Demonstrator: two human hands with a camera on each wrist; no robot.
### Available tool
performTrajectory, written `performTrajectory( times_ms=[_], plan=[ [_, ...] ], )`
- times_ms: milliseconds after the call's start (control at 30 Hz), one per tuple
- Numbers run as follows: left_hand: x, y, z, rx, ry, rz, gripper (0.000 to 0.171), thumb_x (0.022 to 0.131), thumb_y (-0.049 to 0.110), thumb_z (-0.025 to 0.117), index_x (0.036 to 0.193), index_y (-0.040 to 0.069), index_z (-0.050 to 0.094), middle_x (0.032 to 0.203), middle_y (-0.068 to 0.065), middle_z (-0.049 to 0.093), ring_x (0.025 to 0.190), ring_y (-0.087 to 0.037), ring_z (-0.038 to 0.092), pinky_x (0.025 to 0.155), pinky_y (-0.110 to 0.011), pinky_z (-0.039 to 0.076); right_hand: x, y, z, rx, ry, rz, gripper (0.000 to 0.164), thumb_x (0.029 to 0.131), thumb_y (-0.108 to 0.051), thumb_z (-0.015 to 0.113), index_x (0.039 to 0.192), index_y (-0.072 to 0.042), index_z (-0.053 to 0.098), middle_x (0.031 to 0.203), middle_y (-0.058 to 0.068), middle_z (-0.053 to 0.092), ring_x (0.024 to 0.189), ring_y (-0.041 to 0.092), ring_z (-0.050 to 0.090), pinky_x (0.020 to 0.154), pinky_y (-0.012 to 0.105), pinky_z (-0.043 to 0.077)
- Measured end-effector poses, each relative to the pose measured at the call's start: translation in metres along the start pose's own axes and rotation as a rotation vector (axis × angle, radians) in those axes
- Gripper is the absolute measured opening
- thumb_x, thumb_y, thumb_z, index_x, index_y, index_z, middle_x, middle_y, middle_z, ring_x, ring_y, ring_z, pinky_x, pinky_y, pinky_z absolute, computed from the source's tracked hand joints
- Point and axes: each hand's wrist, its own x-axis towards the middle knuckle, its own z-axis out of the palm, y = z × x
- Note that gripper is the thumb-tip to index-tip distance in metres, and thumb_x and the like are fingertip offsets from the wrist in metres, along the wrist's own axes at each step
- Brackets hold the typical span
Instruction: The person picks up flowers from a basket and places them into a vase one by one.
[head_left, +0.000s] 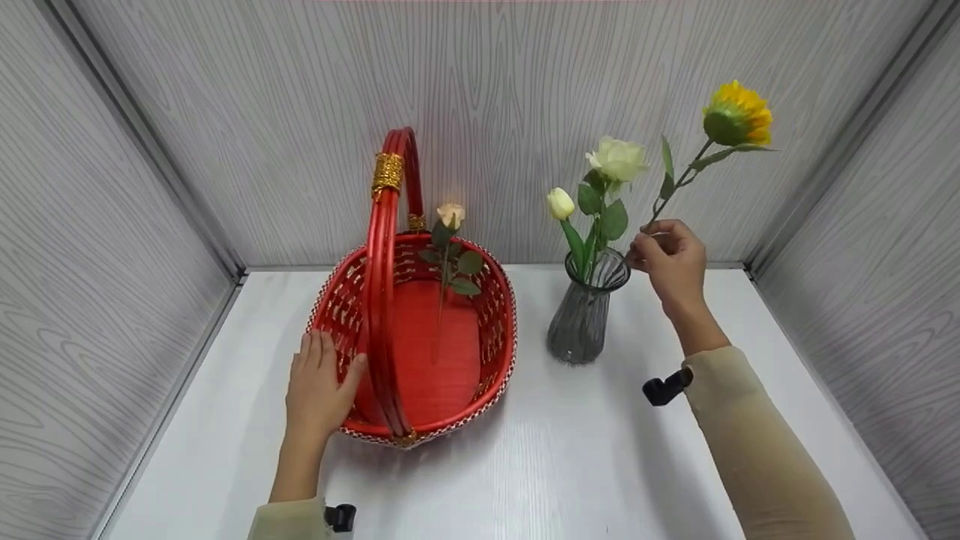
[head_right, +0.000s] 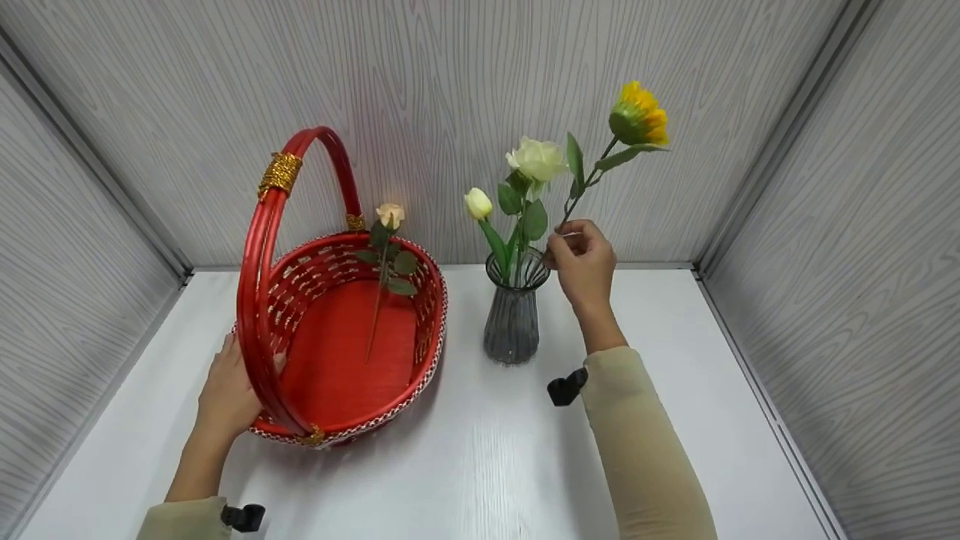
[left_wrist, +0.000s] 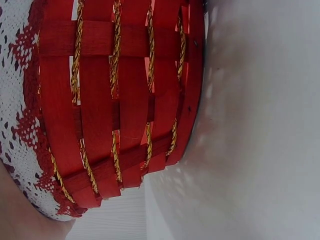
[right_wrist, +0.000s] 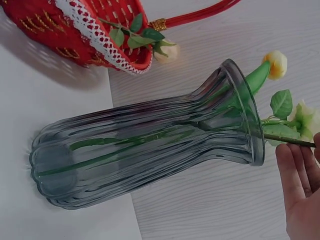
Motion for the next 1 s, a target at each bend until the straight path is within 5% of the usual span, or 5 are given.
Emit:
performTrajectory(
  times_ms=[233, 400, 767, 1000],
  plan=[
    [0.001, 0.000, 0.000, 0.006, -0.001, -0.004, 0.093, 0.099, 0.065, 0.034, 0.155, -0.007, 0.020, 0.163, -0.028, 0.015, 0.153, -0.040, 0.006, 0.122, -0.059, 0.007, -0.002, -0.005, 0.003, -0.131, -0.079, 0.048, 0.014, 0.088, 0.001, 0.067, 0.098, 0.011, 0.066, 0.079, 0.008, 0.068, 0.069, 0.016, 0.066, 0.065, 0.026, 0.060],
    [0.002, -0.001, 0.001, 0.004, -0.002, -0.005, 0.093, 0.099, 0.066, 0.034, 0.155, -0.007, 0.019, 0.163, -0.027, 0.014, 0.153, -0.040, 0.005, 0.122, -0.059, 0.007, -0.002, -0.004, 0.005, -0.225, -0.079, 0.045, 0.019, 0.086, 0.000, 0.066, 0.105, 0.002, 0.064, 0.078, 0.008, 0.069, 0.068, 0.016, 0.064, 0.062, 0.024, 0.057],
    [0.003, 0.000, 0.003, -0.009, 0.001, 0.004, 0.093, 0.099, 0.065, 0.035, 0.155, -0.007, 0.020, 0.163, -0.027, 0.014, 0.153, -0.041, 0.005, 0.122, -0.058, 0.006, 0.008, 0.023, 0.002, -0.135, -0.048, 0.054, 0.014, 0.091, -0.009, 0.069, 0.101, -0.002, 0.061, 0.086, 0.008, 0.068, 0.076, 0.017, 0.069, 0.069, 0.026, 0.060],
    [0.001, -0.001, 0.004, -0.005, 0.018, 0.010, 0.091, 0.100, 0.064, 0.036, 0.154, -0.008, 0.021, 0.162, -0.028, 0.017, 0.153, -0.041, 0.007, 0.122, -0.058, 0.007, 0.009, 0.016, 0.004, -0.361, -0.110, 0.098, 0.020, 0.090, -0.017, 0.071, 0.097, 0.001, 0.066, 0.081, 0.007, 0.068, 0.071, 0.014, 0.067, 0.065, 0.024, 0.058]
  ],
)
